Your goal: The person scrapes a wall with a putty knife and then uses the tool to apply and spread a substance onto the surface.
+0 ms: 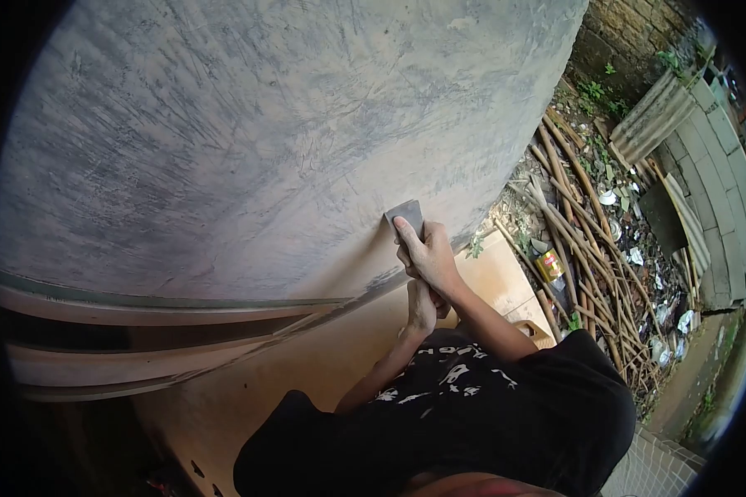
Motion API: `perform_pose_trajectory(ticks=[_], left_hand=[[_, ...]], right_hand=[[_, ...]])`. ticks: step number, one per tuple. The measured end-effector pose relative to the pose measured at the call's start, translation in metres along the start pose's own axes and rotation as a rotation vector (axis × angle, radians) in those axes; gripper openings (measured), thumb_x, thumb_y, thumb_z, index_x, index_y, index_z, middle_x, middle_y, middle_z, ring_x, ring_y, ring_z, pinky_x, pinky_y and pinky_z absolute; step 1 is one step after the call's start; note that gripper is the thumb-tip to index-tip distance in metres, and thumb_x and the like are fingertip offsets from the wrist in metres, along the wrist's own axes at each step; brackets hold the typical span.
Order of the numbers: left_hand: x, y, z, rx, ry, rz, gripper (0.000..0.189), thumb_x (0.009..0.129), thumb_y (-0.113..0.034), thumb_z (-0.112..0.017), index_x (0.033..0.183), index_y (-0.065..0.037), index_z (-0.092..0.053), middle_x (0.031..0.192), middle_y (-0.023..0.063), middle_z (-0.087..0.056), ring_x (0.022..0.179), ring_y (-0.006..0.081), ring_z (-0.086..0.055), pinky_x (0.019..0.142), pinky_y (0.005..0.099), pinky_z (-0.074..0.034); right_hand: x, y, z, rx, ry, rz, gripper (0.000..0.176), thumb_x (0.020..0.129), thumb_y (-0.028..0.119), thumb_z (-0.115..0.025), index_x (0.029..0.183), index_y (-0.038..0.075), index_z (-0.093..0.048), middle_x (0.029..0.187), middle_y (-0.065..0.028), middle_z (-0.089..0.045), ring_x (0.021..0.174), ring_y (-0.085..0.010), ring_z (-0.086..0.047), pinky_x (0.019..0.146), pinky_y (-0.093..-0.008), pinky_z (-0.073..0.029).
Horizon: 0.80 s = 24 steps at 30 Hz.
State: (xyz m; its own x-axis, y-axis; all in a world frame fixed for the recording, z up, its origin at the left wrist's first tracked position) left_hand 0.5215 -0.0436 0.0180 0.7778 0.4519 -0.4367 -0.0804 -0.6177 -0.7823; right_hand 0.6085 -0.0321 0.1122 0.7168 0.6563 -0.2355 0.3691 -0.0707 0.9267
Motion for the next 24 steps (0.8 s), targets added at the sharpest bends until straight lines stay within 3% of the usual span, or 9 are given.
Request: perform_pose_trajectory(ticks=[2, 12, 14, 16, 18, 22, 24], left_hand=[[0.001, -0.002, -0.001, -0.006, 0.033, -0.108, 0.052, 0.098, -0.047, -0.031, 0.058, -0.014, -0.035, 0.046, -0.0054, -0.029, 0.035, 0.0066, -0.03, 0.032, 0.0241, -0.019], [-0.009, -0.006, -0.016, -0.054, 0.044, 0.027, 0.044, 0.096, -0.046, -0.03, 0.066, -0.015, -0.038, 0.049, -0.0049, -0.032, 0.034, 0.0062, -0.028, 0.031, 0.0223, -0.017], [-0.007, -0.01, -0.017, -0.08, -0.009, 0.07, 0.046, 0.096, -0.046, -0.03, 0.061, -0.016, -0.036, 0.047, -0.0054, -0.03, 0.034, 0.0058, -0.026, 0.032, 0.0219, -0.016], [0.003, -0.041, -0.022, 0.045, 0.108, -0.122, 0.049, 0.096, -0.047, -0.031, 0.057, -0.017, -0.032, 0.046, -0.006, -0.028, 0.034, 0.0057, -0.024, 0.032, 0.022, -0.015], [0.005, -0.072, -0.036, 0.14, 0.195, -0.197, 0.05, 0.095, -0.048, -0.031, 0.055, -0.017, -0.03, 0.045, -0.0062, -0.026, 0.034, 0.0058, -0.023, 0.033, 0.0229, -0.015], [0.009, -0.053, -0.03, 0.034, 0.119, -0.154, 0.048, 0.095, -0.046, -0.031, 0.057, -0.017, -0.031, 0.047, -0.0061, -0.025, 0.034, 0.0073, -0.023, 0.033, 0.0246, -0.015], [0.007, -0.026, -0.02, 0.023, 0.062, -0.118, 0.043, 0.093, -0.04, -0.032, 0.057, -0.017, -0.031, 0.047, -0.0051, -0.025, 0.035, 0.009, -0.024, 0.033, 0.026, -0.017]], right_hand=[[-0.003, 0.01, -0.003, -0.007, 0.011, 0.009, 0.042, 0.093, 0.037, -0.055, 0.069, 0.002, -0.05, 0.048, 0.0005, -0.041, 0.036, -0.0052, -0.033, 0.033, -0.0217, -0.024], [-0.007, 0.021, -0.004, -0.032, 0.029, -0.008, 0.041, 0.094, 0.036, -0.054, 0.07, 0.003, -0.049, 0.047, 0.001, -0.042, 0.036, -0.005, -0.034, 0.033, -0.0219, -0.024], [-0.005, 0.027, -0.005, -0.02, 0.033, 0.031, 0.041, 0.094, 0.036, -0.054, 0.069, 0.003, -0.049, 0.047, 0.0012, -0.042, 0.036, -0.005, -0.034, 0.033, -0.0218, -0.025], [-0.004, 0.052, -0.011, -0.004, 0.063, 0.124, 0.043, 0.093, 0.035, -0.054, 0.065, 0.004, -0.048, 0.048, 0.002, -0.043, 0.037, -0.0054, -0.037, 0.034, -0.0226, -0.028], [-0.007, 0.091, -0.022, -0.051, 0.067, 0.252, 0.043, 0.093, 0.035, -0.054, 0.064, 0.004, -0.049, 0.047, 0.0017, -0.043, 0.037, -0.0055, -0.037, 0.034, -0.023, -0.028], [-0.009, 0.087, -0.02, -0.077, 0.079, 0.255, 0.044, 0.093, 0.034, -0.055, 0.062, 0.004, -0.049, 0.047, 0.0014, -0.043, 0.037, -0.0057, -0.038, 0.034, -0.0235, -0.028], [-0.001, 0.039, -0.009, -0.049, 0.052, 0.138, 0.042, 0.093, 0.037, -0.055, 0.066, 0.005, -0.049, 0.046, 0.0018, -0.041, 0.035, -0.0052, -0.034, 0.033, -0.0221, -0.024]])
Point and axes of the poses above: each hand's wrist, its own x-axis towards the middle knuckle, its own z-axis out of the back of the hand, y = z × x, the point moved 8 cm from there along x, towards the middle knuckle
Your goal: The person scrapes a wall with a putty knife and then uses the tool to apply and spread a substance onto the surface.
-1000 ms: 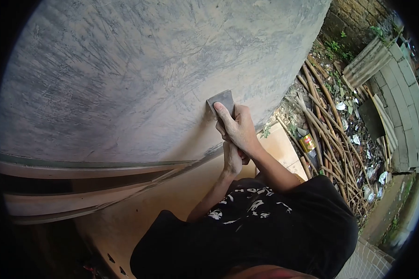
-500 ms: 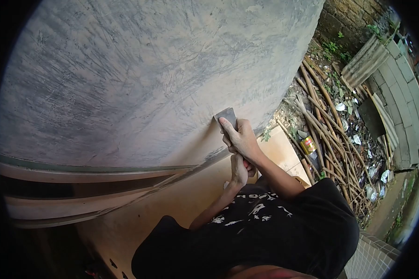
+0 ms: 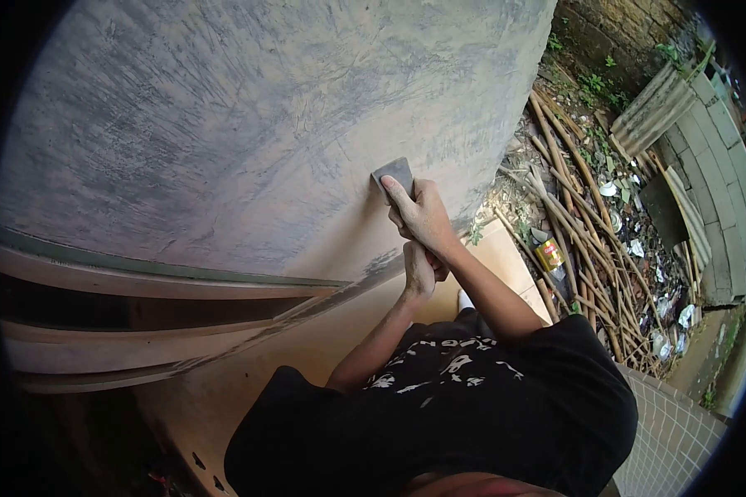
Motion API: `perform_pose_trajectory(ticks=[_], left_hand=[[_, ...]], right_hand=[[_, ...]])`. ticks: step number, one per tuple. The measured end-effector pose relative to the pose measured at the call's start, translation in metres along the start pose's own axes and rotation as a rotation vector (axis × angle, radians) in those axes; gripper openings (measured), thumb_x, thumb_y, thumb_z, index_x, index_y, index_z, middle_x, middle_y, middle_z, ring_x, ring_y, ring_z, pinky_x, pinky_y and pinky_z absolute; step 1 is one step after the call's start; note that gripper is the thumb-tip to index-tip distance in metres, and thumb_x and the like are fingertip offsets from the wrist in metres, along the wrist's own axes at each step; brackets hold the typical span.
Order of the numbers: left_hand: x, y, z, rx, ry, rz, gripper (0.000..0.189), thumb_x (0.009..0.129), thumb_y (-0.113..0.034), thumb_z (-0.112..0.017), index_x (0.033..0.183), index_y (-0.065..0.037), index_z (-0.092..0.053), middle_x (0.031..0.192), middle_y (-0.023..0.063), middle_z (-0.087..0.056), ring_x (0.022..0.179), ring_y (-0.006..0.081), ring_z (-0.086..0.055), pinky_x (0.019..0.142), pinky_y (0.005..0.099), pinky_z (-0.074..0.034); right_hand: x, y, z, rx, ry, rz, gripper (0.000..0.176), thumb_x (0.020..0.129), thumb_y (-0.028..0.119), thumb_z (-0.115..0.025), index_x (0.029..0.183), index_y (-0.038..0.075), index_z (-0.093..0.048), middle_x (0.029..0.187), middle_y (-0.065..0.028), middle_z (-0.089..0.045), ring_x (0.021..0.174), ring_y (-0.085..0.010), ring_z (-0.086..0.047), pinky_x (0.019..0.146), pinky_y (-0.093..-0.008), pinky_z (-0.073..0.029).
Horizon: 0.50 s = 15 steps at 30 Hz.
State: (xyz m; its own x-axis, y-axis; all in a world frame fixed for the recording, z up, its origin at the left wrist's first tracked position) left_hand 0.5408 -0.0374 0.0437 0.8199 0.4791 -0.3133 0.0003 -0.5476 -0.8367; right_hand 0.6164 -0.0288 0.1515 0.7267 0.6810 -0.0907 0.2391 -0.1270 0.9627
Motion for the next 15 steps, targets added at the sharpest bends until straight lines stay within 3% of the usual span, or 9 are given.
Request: perform_pose_trajectory(ticks=[2, 4, 6, 9, 10, 12, 14, 15], left_hand=[[0.003, 0.025, 0.017, 0.0, -0.057, 0.057, 0.044, 0.093, -0.04, -0.033, 0.056, -0.016, -0.032, 0.047, -0.0048, -0.026, 0.035, 0.0095, -0.025, 0.033, 0.0262, -0.017], [0.002, 0.01, 0.009, 0.003, -0.036, 0.058, 0.045, 0.093, -0.039, -0.033, 0.055, -0.015, -0.032, 0.047, -0.0045, -0.027, 0.035, 0.0095, -0.026, 0.033, 0.0265, -0.019], [0.005, -0.021, -0.006, 0.089, 0.006, -0.106, 0.058, 0.097, -0.049, -0.028, 0.053, -0.012, -0.029, 0.045, -0.0059, -0.027, 0.035, 0.0067, -0.027, 0.033, 0.0243, -0.018], [0.017, -0.044, -0.012, 0.151, 0.039, -0.201, 0.059, 0.097, -0.05, -0.029, 0.054, -0.011, -0.033, 0.044, -0.0057, -0.03, 0.035, 0.006, -0.029, 0.032, 0.0248, -0.018], [0.014, -0.046, -0.018, 0.135, 0.028, -0.203, 0.057, 0.098, -0.049, -0.029, 0.055, -0.011, -0.034, 0.044, -0.0056, -0.03, 0.035, 0.0057, -0.029, 0.033, 0.0251, -0.018], [0.009, -0.013, -0.007, 0.109, -0.006, -0.102, 0.053, 0.098, -0.045, -0.03, 0.056, -0.012, -0.034, 0.045, -0.0059, -0.03, 0.035, 0.0055, -0.028, 0.033, 0.0254, -0.018], [0.002, 0.031, 0.009, 0.043, -0.102, 0.126, 0.05, 0.098, -0.041, -0.031, 0.057, -0.012, -0.034, 0.046, -0.0061, -0.03, 0.035, 0.0058, -0.027, 0.033, 0.0252, -0.018], [0.001, 0.044, 0.013, 0.039, -0.104, 0.128, 0.05, 0.098, -0.041, -0.031, 0.057, -0.012, -0.034, 0.046, -0.0061, -0.03, 0.035, 0.0058, -0.027, 0.033, 0.0252, -0.018]], right_hand=[[0.0, -0.019, 0.007, -0.034, -0.013, -0.03, 0.042, 0.093, 0.037, -0.055, 0.067, 0.005, -0.049, 0.046, 0.0018, -0.041, 0.035, -0.0053, -0.035, 0.033, -0.0222, -0.025], [-0.001, -0.016, 0.005, -0.043, -0.021, -0.022, 0.042, 0.093, 0.037, -0.055, 0.065, 0.005, -0.049, 0.046, 0.0015, -0.041, 0.036, -0.0052, -0.035, 0.033, -0.0224, -0.025], [0.004, 0.012, -0.002, -0.066, -0.006, 0.024, 0.043, 0.093, 0.036, -0.054, 0.064, 0.005, -0.049, 0.046, 0.0018, -0.042, 0.037, -0.005, -0.036, 0.033, -0.0228, -0.025], [0.005, 0.066, -0.012, -0.12, -0.027, 0.219, 0.045, 0.092, 0.034, -0.058, 0.059, 0.004, -0.049, 0.046, 0.0008, -0.043, 0.037, -0.0058, -0.037, 0.035, -0.0241, -0.028], [0.005, 0.062, -0.008, -0.122, -0.027, 0.229, 0.045, 0.092, 0.034, -0.058, 0.059, 0.004, -0.049, 0.046, 0.0008, -0.043, 0.037, -0.0058, -0.037, 0.035, -0.0241, -0.028], [0.003, 0.012, 0.005, -0.059, -0.019, 0.048, 0.045, 0.092, 0.034, -0.057, 0.06, 0.004, -0.05, 0.046, 0.0006, -0.043, 0.037, -0.0061, -0.037, 0.034, -0.0239, -0.028], [0.0, -0.04, 0.024, -0.037, -0.104, -0.083, 0.044, 0.092, 0.034, -0.057, 0.06, 0.004, -0.05, 0.046, 0.0005, -0.044, 0.036, -0.0064, -0.038, 0.034, -0.0238, -0.028], [-0.002, -0.048, 0.024, 0.028, -0.101, -0.107, 0.043, 0.091, 0.038, -0.057, 0.066, 0.005, -0.049, 0.045, 0.0023, -0.041, 0.036, -0.005, -0.036, 0.033, -0.0218, -0.025]])
Point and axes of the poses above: each hand's wrist, its own x-axis towards the middle knuckle, its own z-axis out of the back of the hand, y = z × x, the point moved 8 cm from there along x, towards the middle knuckle
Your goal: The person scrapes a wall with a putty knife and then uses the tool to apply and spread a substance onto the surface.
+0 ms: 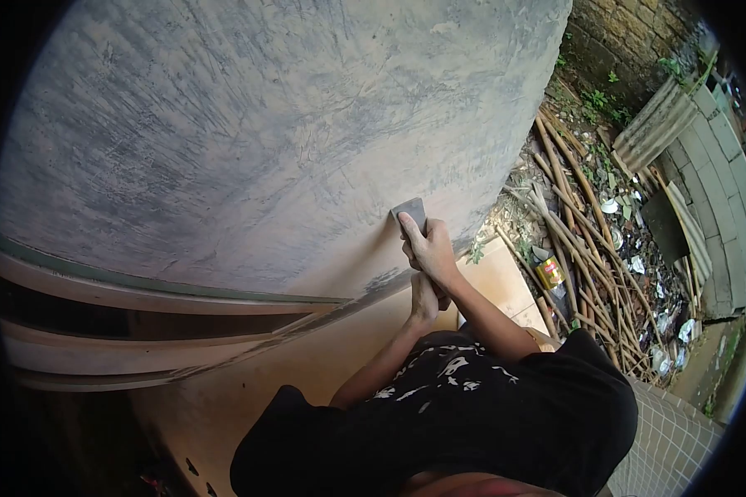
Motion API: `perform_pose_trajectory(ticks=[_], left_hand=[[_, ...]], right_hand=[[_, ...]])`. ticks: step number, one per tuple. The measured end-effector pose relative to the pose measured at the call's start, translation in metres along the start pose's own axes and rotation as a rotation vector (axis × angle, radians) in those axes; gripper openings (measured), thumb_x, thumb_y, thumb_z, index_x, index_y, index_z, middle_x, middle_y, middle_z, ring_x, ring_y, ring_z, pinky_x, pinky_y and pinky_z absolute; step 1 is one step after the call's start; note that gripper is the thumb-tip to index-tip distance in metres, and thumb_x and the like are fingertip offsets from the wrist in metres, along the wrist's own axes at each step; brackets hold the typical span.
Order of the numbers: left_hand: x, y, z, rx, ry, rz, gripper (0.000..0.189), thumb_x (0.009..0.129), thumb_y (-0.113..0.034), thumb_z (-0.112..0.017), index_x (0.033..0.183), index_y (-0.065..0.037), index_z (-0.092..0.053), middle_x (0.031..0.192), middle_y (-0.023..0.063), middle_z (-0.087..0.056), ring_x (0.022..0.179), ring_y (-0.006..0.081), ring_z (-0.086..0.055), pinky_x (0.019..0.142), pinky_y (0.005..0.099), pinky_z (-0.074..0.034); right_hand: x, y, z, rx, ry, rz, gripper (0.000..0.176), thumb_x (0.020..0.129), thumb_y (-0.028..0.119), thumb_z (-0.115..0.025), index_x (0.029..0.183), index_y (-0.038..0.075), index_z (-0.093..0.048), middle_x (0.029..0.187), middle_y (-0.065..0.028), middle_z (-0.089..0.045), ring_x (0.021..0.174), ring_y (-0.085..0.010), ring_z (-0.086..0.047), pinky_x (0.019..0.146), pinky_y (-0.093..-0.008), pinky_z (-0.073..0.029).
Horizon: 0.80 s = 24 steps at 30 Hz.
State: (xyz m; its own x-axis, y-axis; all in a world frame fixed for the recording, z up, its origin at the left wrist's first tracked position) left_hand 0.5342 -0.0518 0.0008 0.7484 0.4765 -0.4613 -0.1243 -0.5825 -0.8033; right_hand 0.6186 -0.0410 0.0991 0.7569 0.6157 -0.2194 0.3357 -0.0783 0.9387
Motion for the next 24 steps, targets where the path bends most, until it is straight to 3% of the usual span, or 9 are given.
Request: perform_pose_trajectory(ticks=[3, 5, 7, 9, 11, 13, 17, 20, 24], left_hand=[[0.004, 0.007, -0.005, -0.119, 0.077, 0.035, 0.05, 0.095, -0.047, -0.034, 0.061, -0.011, -0.043, 0.048, -0.0056, -0.032, 0.034, 0.0066, -0.029, 0.032, 0.0241, -0.018], [0.001, -0.043, -0.026, 0.029, 0.155, -0.162, 0.05, 0.094, -0.047, -0.035, 0.059, -0.012, -0.041, 0.047, -0.0055, -0.032, 0.034, 0.0065, -0.029, 0.032, 0.0243, -0.018], [0.016, -0.057, -0.026, 0.046, 0.165, -0.209, 0.054, 0.098, -0.043, -0.032, 0.055, -0.011, -0.035, 0.046, -0.0058, -0.03, 0.034, 0.0062, -0.027, 0.033, 0.0248, -0.018], [0.013, -0.055, -0.03, 0.056, 0.105, -0.277, 0.052, 0.098, -0.042, -0.033, 0.058, -0.009, -0.039, 0.046, -0.006, -0.031, 0.035, 0.0058, -0.029, 0.032, 0.0243, -0.019], [0.006, -0.022, -0.021, 0.098, -0.049, -0.108, 0.049, 0.098, -0.04, -0.033, 0.062, -0.008, -0.043, 0.046, -0.0059, -0.033, 0.034, 0.0053, -0.031, 0.031, 0.024, -0.02], [0.001, -0.022, -0.021, -0.012, -0.057, 0.011, 0.048, 0.098, -0.04, -0.033, 0.064, -0.008, -0.045, 0.046, -0.0053, -0.035, 0.034, 0.0049, -0.032, 0.031, 0.0239, -0.021], [0.017, -0.078, -0.038, 0.156, 0.145, -0.43, 0.052, 0.098, -0.044, -0.033, 0.063, -0.007, -0.044, 0.044, -0.0041, -0.036, 0.033, 0.0054, -0.032, 0.031, 0.0244, -0.021], [0.008, -0.034, -0.025, 0.077, 0.024, -0.105, 0.05, 0.098, -0.044, -0.032, 0.065, -0.008, -0.045, 0.046, -0.0046, -0.036, 0.034, 0.0054, -0.032, 0.031, 0.0246, -0.021], [0.002, -0.018, -0.024, -0.033, 0.129, 0.011, 0.045, 0.098, -0.042, -0.032, 0.067, -0.011, -0.042, 0.049, -0.0064, -0.033, 0.035, 0.0056, -0.029, 0.032, 0.0239, -0.019]], right_hand=[[0.001, 0.016, 0.001, -0.072, 0.035, -0.004, 0.043, 0.092, 0.037, -0.057, 0.066, 0.005, -0.049, 0.047, 0.0017, -0.043, 0.036, -0.0048, -0.036, 0.033, -0.0221, -0.026], [0.003, 0.057, -0.004, -0.069, 0.044, 0.106, 0.042, 0.092, 0.037, -0.057, 0.066, 0.005, -0.049, 0.047, 0.0017, -0.043, 0.037, -0.0048, -0.036, 0.033, -0.0222, -0.026], [0.003, 0.083, -0.013, -0.078, 0.053, 0.251, 0.041, 0.093, 0.034, -0.056, 0.065, 0.005, -0.049, 0.047, 0.002, -0.043, 0.037, -0.0048, -0.037, 0.033, -0.0223, -0.025], [0.006, 0.065, -0.006, -0.084, 0.029, 0.219, 0.041, 0.093, 0.033, -0.056, 0.064, 0.005, -0.048, 0.046, 0.0025, -0.042, 0.036, -0.0047, -0.036, 0.033, -0.0223, -0.025], [0.004, 0.026, 0.01, -0.063, -0.011, 0.025, 0.045, 0.092, 0.032, -0.057, 0.059, 0.003, -0.05, 0.045, 0.0017, -0.043, 0.037, -0.0053, -0.037, 0.035, -0.0237, -0.029], [0.003, 0.025, 0.01, -0.041, -0.021, -0.014, 0.045, 0.092, 0.032, -0.057, 0.057, 0.003, -0.05, 0.045, 0.0018, -0.043, 0.037, -0.005, -0.037, 0.034, -0.0237, -0.028], [0.004, 0.079, -0.008, -0.11, 0.05, 0.233, 0.046, 0.092, 0.032, -0.058, 0.057, 0.003, -0.05, 0.046, 0.0012, -0.044, 0.038, -0.0059, -0.039, 0.036, -0.0241, -0.029], [0.003, 0.047, 0.005, -0.059, -0.007, 0.093, 0.044, 0.092, 0.033, -0.057, 0.061, 0.003, -0.049, 0.045, 0.0016, -0.042, 0.036, -0.0052, -0.037, 0.034, -0.0226, -0.025], [0.003, 0.032, 0.009, -0.021, -0.019, -0.004, 0.043, 0.093, 0.033, -0.057, 0.063, 0.004, -0.049, 0.046, 0.0026, -0.042, 0.036, -0.0045, -0.035, 0.033, -0.0222, -0.024]])
Point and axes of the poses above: each hand's wrist, its own x-axis towards the middle knuckle, its own z-axis out of the back of the hand, y = z × x, the point moved 8 cm from there along x, towards the middle knuckle
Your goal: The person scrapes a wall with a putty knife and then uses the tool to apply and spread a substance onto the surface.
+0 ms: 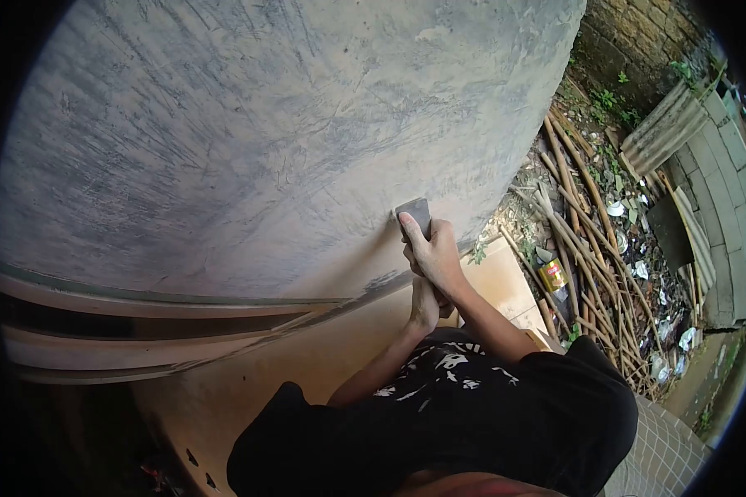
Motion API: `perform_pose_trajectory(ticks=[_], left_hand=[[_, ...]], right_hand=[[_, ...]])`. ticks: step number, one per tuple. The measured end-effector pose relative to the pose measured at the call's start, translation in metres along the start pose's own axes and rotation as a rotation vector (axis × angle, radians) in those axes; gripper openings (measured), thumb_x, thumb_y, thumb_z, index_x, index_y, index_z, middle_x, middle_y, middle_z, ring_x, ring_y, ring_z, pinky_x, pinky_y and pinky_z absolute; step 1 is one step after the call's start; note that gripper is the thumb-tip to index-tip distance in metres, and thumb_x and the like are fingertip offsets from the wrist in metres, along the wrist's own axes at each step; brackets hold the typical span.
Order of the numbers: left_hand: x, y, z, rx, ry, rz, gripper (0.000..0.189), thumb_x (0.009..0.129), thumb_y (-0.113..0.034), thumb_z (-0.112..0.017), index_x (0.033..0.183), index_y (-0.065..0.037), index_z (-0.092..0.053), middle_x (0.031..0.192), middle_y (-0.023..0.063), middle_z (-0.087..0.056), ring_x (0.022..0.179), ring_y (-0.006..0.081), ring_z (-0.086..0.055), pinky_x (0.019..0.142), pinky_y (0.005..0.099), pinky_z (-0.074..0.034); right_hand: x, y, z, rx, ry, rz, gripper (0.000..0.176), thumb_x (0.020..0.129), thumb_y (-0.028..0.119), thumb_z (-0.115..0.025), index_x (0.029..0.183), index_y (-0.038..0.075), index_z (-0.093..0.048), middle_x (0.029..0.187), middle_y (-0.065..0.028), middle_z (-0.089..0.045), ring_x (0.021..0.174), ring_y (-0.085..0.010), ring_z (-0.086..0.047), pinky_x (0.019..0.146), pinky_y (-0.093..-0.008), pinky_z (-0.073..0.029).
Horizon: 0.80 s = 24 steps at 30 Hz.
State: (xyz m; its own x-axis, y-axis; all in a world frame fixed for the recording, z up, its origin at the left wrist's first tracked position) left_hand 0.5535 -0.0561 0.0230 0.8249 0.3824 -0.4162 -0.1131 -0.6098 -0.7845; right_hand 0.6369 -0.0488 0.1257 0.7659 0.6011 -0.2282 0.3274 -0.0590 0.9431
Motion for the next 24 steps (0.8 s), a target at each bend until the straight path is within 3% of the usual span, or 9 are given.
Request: perform_pose_trajectory(ticks=[5, 7, 9, 11, 15, 18, 20, 22, 24], left_hand=[[0.012, -0.005, -0.008, -0.05, -0.072, -0.026, 0.047, 0.098, -0.043, -0.031, 0.064, -0.012, -0.039, 0.048, -0.0061, -0.031, 0.035, 0.0062, -0.029, 0.032, 0.0243, -0.019], [0.016, 0.018, 0.009, 0.045, -0.058, -0.048, 0.048, 0.093, -0.054, -0.029, 0.072, -0.013, -0.044, 0.049, -0.0042, -0.034, 0.034, 0.01, -0.032, 0.032, 0.0252, -0.022], [0.01, 0.041, 0.015, 0.024, -0.103, -0.006, 0.052, 0.093, -0.057, -0.029, 0.069, -0.013, -0.043, 0.049, -0.004, -0.033, 0.034, 0.0096, -0.033, 0.031, 0.0244, -0.021], [0.004, 0.087, 0.03, -0.089, -0.153, 0.211, 0.056, 0.092, -0.061, -0.031, 0.066, -0.013, -0.041, 0.048, -0.0034, -0.033, 0.033, 0.0087, -0.032, 0.031, 0.0233, -0.02], [-0.007, 0.087, 0.029, -0.09, -0.059, 0.265, 0.057, 0.091, -0.064, -0.032, 0.067, -0.012, -0.04, 0.048, -0.0028, -0.032, 0.033, 0.0078, -0.029, 0.031, 0.0228, -0.019], [-0.011, 0.053, 0.017, -0.054, 0.022, 0.12, 0.055, 0.093, -0.058, -0.034, 0.07, -0.009, -0.041, 0.048, -0.0026, -0.033, 0.033, 0.0069, -0.027, 0.031, 0.0216, -0.019], [-0.018, 0.043, 0.017, -0.111, 0.06, 0.119, 0.057, 0.094, -0.059, -0.028, 0.07, -0.009, -0.04, 0.047, -0.001, -0.033, 0.033, 0.0078, -0.028, 0.031, 0.0223, -0.021], [-0.026, 0.032, 0.016, -0.211, 0.06, 0.124, 0.058, 0.094, -0.059, -0.022, 0.069, -0.009, -0.039, 0.047, 0.0013, -0.035, 0.032, 0.0097, -0.029, 0.03, 0.0236, -0.023], [-0.023, 0.029, 0.023, -0.108, 0.119, 0.071, 0.056, 0.092, -0.061, -0.026, 0.084, -0.01, -0.05, 0.051, 0.0015, -0.041, 0.034, 0.0124, -0.035, 0.032, 0.0242, -0.029]], right_hand=[[0.007, 0.02, -0.001, -0.073, 0.078, 0.096, 0.043, 0.092, 0.034, -0.057, 0.063, 0.003, -0.05, 0.047, 0.0019, -0.043, 0.036, -0.0048, -0.035, 0.033, -0.0226, -0.024], [0.004, 0.009, 0.001, -0.062, 0.062, 0.09, 0.043, 0.092, 0.034, -0.057, 0.064, 0.003, -0.05, 0.047, 0.0014, -0.043, 0.035, -0.0052, -0.035, 0.033, -0.023, -0.024], [0.009, -0.037, 0.01, -0.056, 0.08, 0.027, 0.043, 0.093, 0.035, -0.056, 0.065, 0.002, -0.05, 0.046, 0.001, -0.043, 0.035, -0.0059, -0.035, 0.032, -0.023, -0.024], [0.01, -0.097, 0.027, -0.01, 0.027, -0.179, 0.042, 0.093, 0.037, -0.055, 0.07, 0.002, -0.05, 0.047, -0.0009, -0.045, 0.034, -0.0068, -0.036, 0.032, -0.023, -0.024], [0.006, -0.104, 0.034, 0.071, 0.032, -0.157, 0.04, 0.094, 0.035, -0.053, 0.072, 0.002, -0.049, 0.048, -0.0039, -0.048, 0.032, -0.0089, -0.038, 0.032, -0.0236, -0.026], [-0.002, -0.081, 0.032, 0.042, 0.145, -0.115, 0.038, 0.095, 0.033, -0.053, 0.08, -0.002, -0.052, 0.057, -0.0082, -0.056, 0.041, -0.0117, -0.05, 0.04, -0.0237, -0.038], [-0.012, -0.073, 0.039, -0.173, 0.12, 0.185, 0.041, 0.093, 0.034, -0.055, 0.076, -0.003, -0.054, 0.063, -0.011, -0.061, 0.052, -0.0109, -0.055, 0.048, -0.0255, -0.045], [-0.03, -0.086, 0.038, -0.243, 0.336, 0.072, 0.037, 0.094, 0.031, -0.053, 0.094, -0.006, -0.057, 0.074, -0.0092, -0.063, 0.068, -0.0109, -0.059, 0.058, -0.0258, -0.049], [-0.052, -0.088, 0.032, -0.204, 0.479, -0.062, 0.031, 0.097, 0.023, -0.049, 0.106, -0.005, -0.058, 0.077, -0.0066, -0.061, 0.072, -0.0105, -0.06, 0.057, -0.0222, -0.049]])
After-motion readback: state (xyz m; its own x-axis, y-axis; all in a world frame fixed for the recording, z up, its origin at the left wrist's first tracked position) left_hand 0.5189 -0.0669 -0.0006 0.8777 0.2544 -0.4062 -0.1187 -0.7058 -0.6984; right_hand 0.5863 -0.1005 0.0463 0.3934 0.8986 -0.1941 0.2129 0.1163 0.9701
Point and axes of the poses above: each hand's wrist, its own x-axis towards the middle knuckle, its own z-axis out of the back of the hand, y = z × x, the point moved 8 cm from there along x, towards the middle knuckle
